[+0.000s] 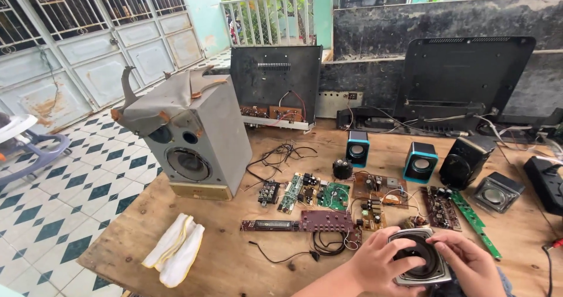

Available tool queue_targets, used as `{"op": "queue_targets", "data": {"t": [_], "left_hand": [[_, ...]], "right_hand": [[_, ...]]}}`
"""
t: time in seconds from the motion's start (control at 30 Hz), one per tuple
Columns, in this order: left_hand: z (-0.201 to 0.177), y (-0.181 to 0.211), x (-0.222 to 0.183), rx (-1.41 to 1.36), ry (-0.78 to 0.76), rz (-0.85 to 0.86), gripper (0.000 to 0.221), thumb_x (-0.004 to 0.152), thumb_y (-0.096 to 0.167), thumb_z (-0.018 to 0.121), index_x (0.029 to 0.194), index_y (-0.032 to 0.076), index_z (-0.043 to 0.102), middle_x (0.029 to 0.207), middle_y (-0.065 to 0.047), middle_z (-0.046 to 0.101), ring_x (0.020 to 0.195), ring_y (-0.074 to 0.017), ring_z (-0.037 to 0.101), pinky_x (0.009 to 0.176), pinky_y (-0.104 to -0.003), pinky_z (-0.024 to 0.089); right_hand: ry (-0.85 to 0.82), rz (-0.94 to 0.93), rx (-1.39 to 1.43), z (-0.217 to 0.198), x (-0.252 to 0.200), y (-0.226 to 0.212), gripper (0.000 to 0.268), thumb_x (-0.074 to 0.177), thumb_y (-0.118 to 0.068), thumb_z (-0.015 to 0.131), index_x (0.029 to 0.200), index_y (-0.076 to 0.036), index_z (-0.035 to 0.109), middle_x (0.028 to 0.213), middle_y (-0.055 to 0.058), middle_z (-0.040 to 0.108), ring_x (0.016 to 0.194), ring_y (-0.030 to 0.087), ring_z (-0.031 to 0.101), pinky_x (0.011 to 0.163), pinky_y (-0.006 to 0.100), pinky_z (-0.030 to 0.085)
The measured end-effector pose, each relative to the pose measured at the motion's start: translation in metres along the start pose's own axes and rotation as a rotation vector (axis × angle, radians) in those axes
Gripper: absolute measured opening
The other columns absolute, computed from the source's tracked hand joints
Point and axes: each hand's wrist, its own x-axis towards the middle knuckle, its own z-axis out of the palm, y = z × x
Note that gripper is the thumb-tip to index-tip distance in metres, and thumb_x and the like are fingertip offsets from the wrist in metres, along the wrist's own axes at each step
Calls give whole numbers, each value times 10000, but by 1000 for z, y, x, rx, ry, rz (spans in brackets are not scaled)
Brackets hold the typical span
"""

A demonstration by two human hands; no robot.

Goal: Reassembling a small silver speaker by inserting the driver into the housing and using a screwdriver to secure it.

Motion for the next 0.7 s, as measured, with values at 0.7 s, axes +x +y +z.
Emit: {"op": "queue_targets", "data": {"t": [0.7], "left_hand": [[-7,3,3,-75,-43,-90,356,763,396,515,980,113,510,1045,-114,440,1012,-343,460,886,-446,414]], "right_hand": [[71,74,69,3,0,-11,131,763,6,537,827,93,612,893,169,647,838,177,563,747,261,441]]}}
